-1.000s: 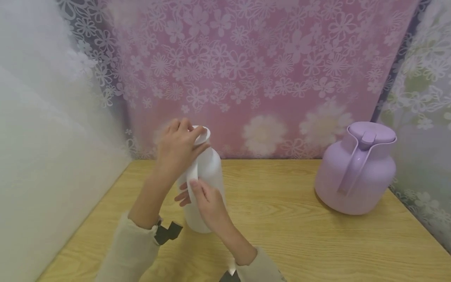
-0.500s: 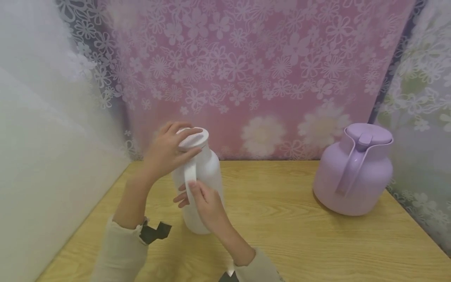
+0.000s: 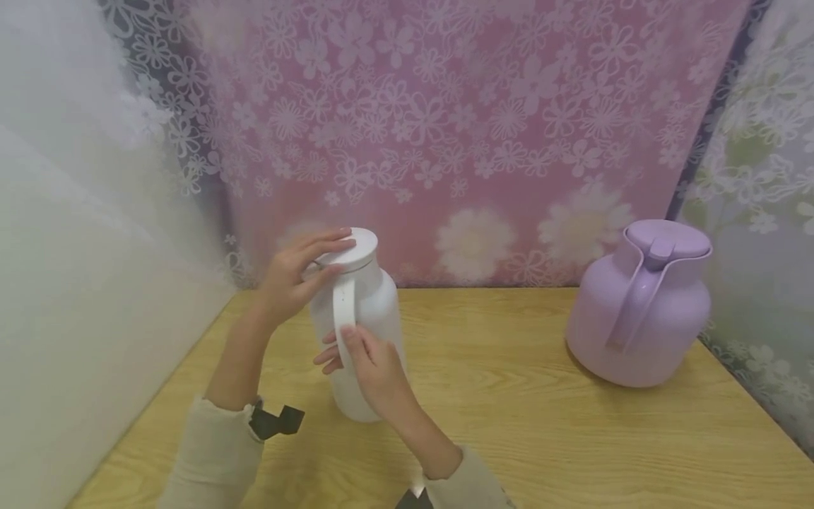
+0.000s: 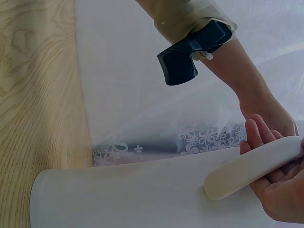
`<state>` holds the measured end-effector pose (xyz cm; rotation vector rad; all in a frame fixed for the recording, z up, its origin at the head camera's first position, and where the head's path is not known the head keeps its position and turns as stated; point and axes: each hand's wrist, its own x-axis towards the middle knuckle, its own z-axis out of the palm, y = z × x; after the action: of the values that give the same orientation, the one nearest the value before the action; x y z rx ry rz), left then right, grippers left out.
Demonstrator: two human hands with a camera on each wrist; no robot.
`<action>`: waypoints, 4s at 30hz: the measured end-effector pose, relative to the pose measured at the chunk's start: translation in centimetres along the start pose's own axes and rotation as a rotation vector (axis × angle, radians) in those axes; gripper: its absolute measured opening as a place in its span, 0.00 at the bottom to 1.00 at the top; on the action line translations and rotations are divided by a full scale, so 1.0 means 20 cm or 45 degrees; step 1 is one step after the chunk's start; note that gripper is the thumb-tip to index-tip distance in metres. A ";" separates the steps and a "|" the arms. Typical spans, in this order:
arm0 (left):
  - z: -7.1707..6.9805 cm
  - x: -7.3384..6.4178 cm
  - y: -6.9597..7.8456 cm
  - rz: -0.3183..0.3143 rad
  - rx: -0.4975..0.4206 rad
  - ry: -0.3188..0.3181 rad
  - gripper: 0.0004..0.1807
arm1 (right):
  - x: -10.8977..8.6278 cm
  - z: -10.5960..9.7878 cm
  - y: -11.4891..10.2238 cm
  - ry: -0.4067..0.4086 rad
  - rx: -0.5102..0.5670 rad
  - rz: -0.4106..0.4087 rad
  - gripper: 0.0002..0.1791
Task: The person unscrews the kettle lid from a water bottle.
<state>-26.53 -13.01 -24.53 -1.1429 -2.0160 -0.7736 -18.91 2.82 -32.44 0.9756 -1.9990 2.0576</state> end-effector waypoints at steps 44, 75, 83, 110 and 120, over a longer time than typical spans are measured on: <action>0.01 -0.02 -0.07 -0.046 -0.423 -0.039 0.18 | 0.00 0.00 -0.01 0.000 -0.023 0.001 0.21; 0.09 0.12 0.24 -0.348 0.838 0.004 0.22 | 0.00 0.01 -0.12 -0.008 0.054 0.010 0.20; 0.09 0.13 0.25 -0.331 0.901 -0.032 0.23 | 0.00 0.01 -0.04 -0.008 0.074 0.005 0.20; 0.15 -0.05 0.08 -0.840 -0.474 0.249 0.40 | -0.01 0.01 0.00 0.006 0.013 0.004 0.21; 0.16 -0.02 0.10 -0.931 -0.559 0.362 0.40 | 0.00 0.00 0.00 -0.002 0.008 0.001 0.21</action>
<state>-25.41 -9.85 -26.35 -0.4251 -2.0605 -1.7010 -18.81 2.80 -32.42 0.9780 -1.9948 2.0652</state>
